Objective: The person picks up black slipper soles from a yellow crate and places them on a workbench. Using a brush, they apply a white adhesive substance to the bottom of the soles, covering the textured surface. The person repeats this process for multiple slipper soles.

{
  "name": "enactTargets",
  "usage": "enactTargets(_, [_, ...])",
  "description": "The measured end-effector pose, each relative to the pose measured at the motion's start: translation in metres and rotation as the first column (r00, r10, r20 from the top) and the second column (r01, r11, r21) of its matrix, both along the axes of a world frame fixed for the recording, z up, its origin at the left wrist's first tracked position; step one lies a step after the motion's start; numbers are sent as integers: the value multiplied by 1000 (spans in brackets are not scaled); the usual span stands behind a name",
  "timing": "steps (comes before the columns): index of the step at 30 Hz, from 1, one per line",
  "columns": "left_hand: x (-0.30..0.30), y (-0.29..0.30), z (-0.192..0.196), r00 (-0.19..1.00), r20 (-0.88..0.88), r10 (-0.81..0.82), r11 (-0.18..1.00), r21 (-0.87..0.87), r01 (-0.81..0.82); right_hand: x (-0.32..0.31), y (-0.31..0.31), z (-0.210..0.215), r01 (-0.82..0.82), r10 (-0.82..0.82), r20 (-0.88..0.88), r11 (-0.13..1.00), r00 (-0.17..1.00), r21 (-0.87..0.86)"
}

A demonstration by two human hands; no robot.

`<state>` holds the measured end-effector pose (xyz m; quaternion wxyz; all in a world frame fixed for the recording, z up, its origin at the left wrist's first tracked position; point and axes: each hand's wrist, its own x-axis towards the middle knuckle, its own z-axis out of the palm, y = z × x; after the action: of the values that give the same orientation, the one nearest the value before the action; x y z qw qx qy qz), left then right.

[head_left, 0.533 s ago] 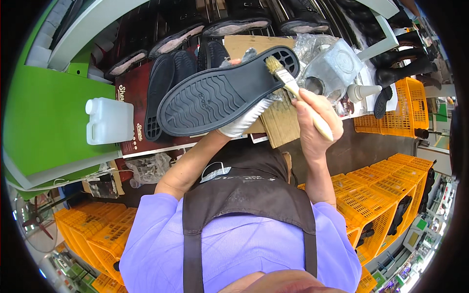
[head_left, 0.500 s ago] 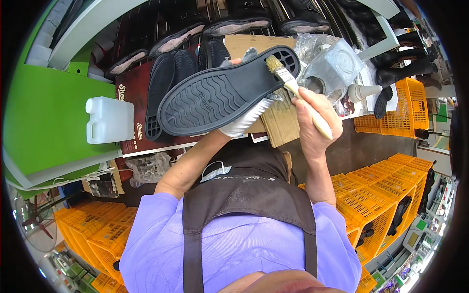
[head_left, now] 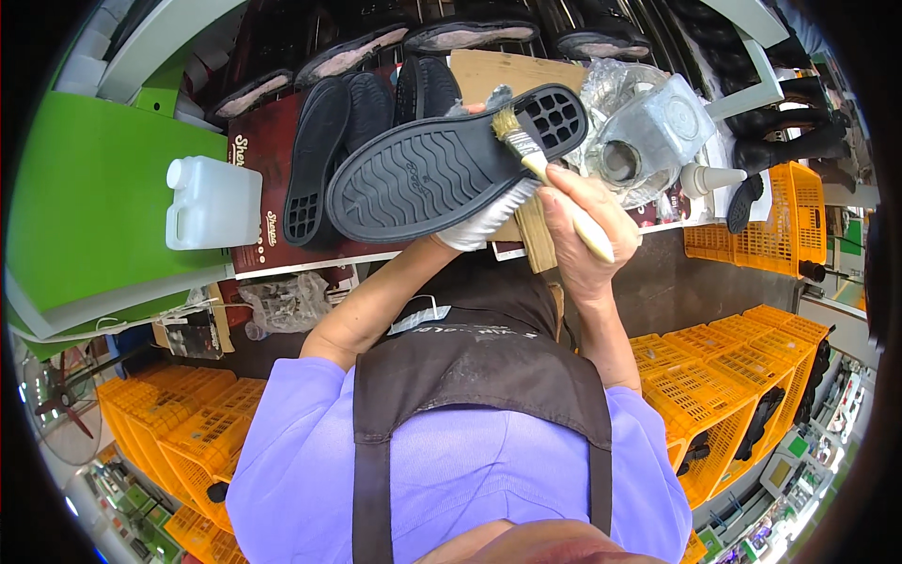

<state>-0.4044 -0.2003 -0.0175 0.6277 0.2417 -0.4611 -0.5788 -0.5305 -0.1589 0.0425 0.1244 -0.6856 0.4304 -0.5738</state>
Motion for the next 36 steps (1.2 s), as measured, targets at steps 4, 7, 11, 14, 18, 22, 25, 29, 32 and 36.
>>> enactTargets(4, [4,-6,-19,962,-267,-60,979,173,109,7,0,-5,-47,47,38,999,998,-4])
enactTargets(7, [4,-7,-24,995,-95,-14,989,143,28,14,3,-4,-61,58,81,997,995,43])
enactTargets(11, [4,-10,-37,996,-70,-48,990,125,57,22,4,-3,-91,91,43,996,995,-1])
enactTargets(14, [6,-6,-32,990,-79,-118,988,87,125,26,6,-2,-102,101,45,994,994,27])
enactTargets(18, [1,3,-16,984,-112,-137,990,-1,138,33,8,0,-121,115,89,990,989,68])
enactTargets(22, [6,1,-20,935,-115,-334,934,95,345,37,10,3,-137,131,82,987,988,79])
enactTargets(25, [11,4,-30,901,-82,-427,891,135,434,38,12,6,-185,174,100,975,980,121])
enactTargets(29, [11,13,-26,911,-97,-400,909,85,408,42,14,8,-207,188,144,969,971,134])
enactTargets(32, [11,13,-47,849,-214,-484,836,172,520,43,14,10,-240,226,123,964,966,113])
enactTargets(36, [-1,15,-60,929,178,-325,935,-88,344,42,12,14,-278,271,85,957,959,87])
